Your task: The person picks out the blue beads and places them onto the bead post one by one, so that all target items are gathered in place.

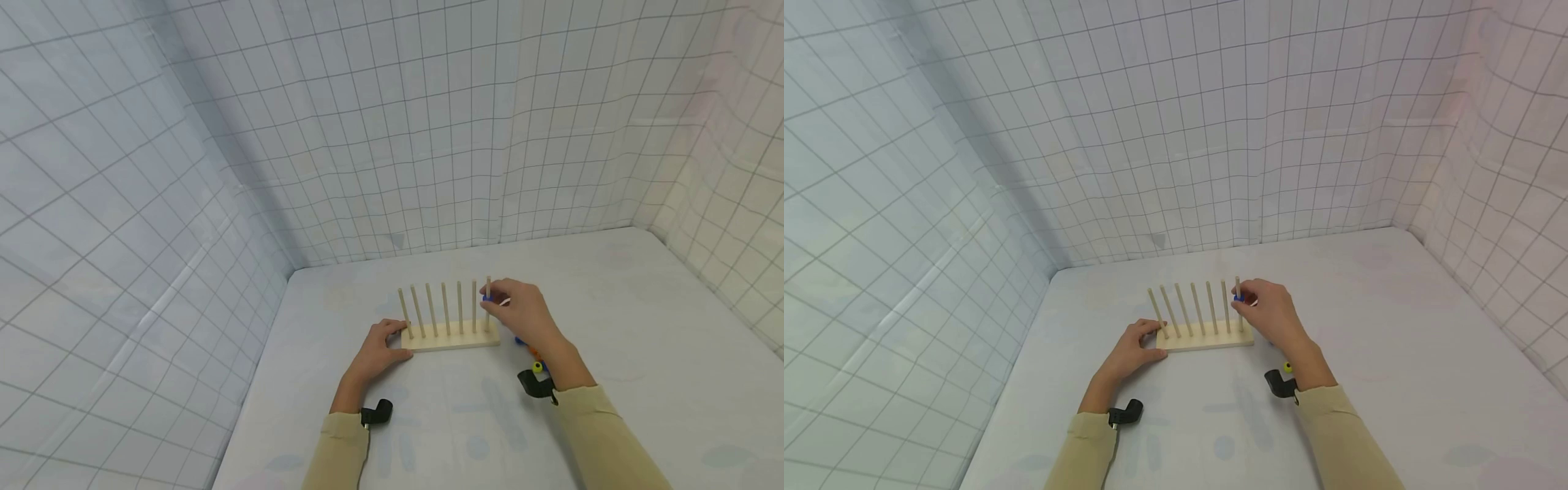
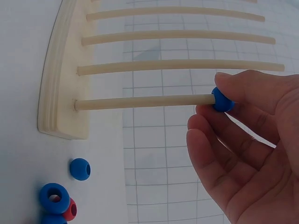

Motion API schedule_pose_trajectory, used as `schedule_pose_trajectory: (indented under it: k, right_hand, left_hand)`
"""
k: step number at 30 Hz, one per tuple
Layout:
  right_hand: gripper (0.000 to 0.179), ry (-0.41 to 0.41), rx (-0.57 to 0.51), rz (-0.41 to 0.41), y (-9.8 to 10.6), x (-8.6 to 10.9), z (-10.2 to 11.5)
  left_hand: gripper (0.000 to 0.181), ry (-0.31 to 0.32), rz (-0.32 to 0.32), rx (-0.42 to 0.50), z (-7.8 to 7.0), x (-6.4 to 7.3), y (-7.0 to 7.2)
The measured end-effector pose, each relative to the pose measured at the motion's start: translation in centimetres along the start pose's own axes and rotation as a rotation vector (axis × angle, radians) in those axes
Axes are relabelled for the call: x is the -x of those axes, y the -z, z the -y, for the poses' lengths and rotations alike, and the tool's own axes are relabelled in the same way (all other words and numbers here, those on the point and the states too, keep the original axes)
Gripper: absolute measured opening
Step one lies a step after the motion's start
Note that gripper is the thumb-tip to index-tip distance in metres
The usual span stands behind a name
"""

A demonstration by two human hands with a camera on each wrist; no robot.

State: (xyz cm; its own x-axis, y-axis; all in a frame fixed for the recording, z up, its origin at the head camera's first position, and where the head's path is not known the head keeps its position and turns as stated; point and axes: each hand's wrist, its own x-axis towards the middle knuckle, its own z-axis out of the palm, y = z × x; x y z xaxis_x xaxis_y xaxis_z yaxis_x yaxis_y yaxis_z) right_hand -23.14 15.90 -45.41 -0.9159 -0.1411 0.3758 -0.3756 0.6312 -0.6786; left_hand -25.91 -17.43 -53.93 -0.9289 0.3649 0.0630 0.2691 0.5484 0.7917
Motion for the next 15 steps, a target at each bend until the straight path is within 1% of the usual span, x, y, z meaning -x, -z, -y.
schedule_pose_trajectory:
  k: [5,12,15]
  right_hand:
    - [0.019,0.004,0.0,0.011,-0.5,0.3,-0.4]
    - [0.018,-0.017,-0.003,0.04,-1.1,0.6,-1.3]
    - [0.019,-0.011,-0.001,0.046,-1.4,0.8,-1.5]
  left_hand:
    - [0.063,-0.003,0.002,-0.014,0.0,0.1,0.0]
    - [0.064,-0.002,0.005,-0.006,0.0,0.1,0.1]
    - [0.064,-0.001,0.006,-0.007,0.0,0.1,0.1]
